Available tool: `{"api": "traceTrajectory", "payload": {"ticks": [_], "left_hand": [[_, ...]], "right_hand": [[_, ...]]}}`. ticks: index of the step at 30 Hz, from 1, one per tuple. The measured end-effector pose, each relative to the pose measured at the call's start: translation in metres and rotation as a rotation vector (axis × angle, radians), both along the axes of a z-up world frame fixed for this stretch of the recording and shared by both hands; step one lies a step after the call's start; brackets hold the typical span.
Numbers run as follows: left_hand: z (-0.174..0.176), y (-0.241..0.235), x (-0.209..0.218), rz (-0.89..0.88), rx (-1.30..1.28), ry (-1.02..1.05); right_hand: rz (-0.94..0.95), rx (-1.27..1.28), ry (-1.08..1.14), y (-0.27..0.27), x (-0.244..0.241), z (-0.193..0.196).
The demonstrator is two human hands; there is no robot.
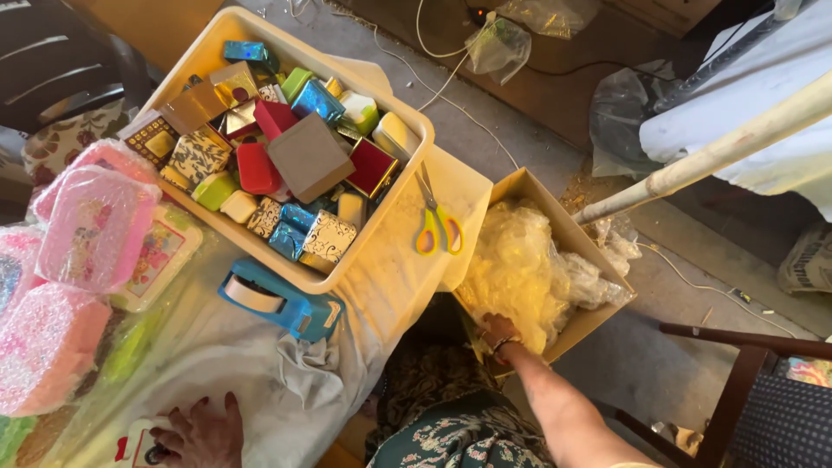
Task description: The person unpacks bubble wrap from a cardboard box and places it on a table. They then pick up a red plastic container, wrap it in the bubble wrap, and secure it with tape using a tape dispenser.
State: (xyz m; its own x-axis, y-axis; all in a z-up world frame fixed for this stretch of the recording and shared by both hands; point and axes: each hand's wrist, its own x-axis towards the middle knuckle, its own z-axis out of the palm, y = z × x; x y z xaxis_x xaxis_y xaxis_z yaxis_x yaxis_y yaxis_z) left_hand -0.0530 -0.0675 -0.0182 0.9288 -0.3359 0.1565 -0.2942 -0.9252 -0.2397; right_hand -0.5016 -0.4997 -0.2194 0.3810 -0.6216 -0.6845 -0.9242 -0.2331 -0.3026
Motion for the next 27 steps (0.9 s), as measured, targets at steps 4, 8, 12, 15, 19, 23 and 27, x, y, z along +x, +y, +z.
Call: {"api": "traceTrajectory", "payload": {"ticks": [4, 8, 12, 15, 19, 23, 27], "left_hand": [[0.009, -0.007, 0.001, 0.043, 0.002, 0.062], [0.007, -0.005, 0.0, 0.042, -0.015, 0.07], [0.003, -0.001, 0.0, 0.008, -0.069, 0.05], [0.003, -0.005, -0.008, 0.029, 0.016, -0.006], [0.005, -0.006, -0.007, -0.022, -0.08, -0.049], [0.009, -0.008, -0.013, 0.006, -0.055, -0.046], [0.01, -0.013, -0.01, 0.017, -0.064, -0.061]], "right_hand": [[0.229, -0.103, -0.039, -0.05, -0.048, -0.107], [-0.166, -0.272, 0.16, -0.103, -0.071, -0.061], [-0.603, -0.392, 0.367, -0.114, -0.054, 0.048], [-0.431, -0.611, 0.235, -0.119, -0.047, 0.043], [-0.346, -0.626, 0.016, -0.106, -0.017, 0.039], [-0.271, -0.653, -0.083, -0.066, 0.015, 0.051], [-0.153, -0.447, -0.159, -0.037, 0.034, 0.071]]}}
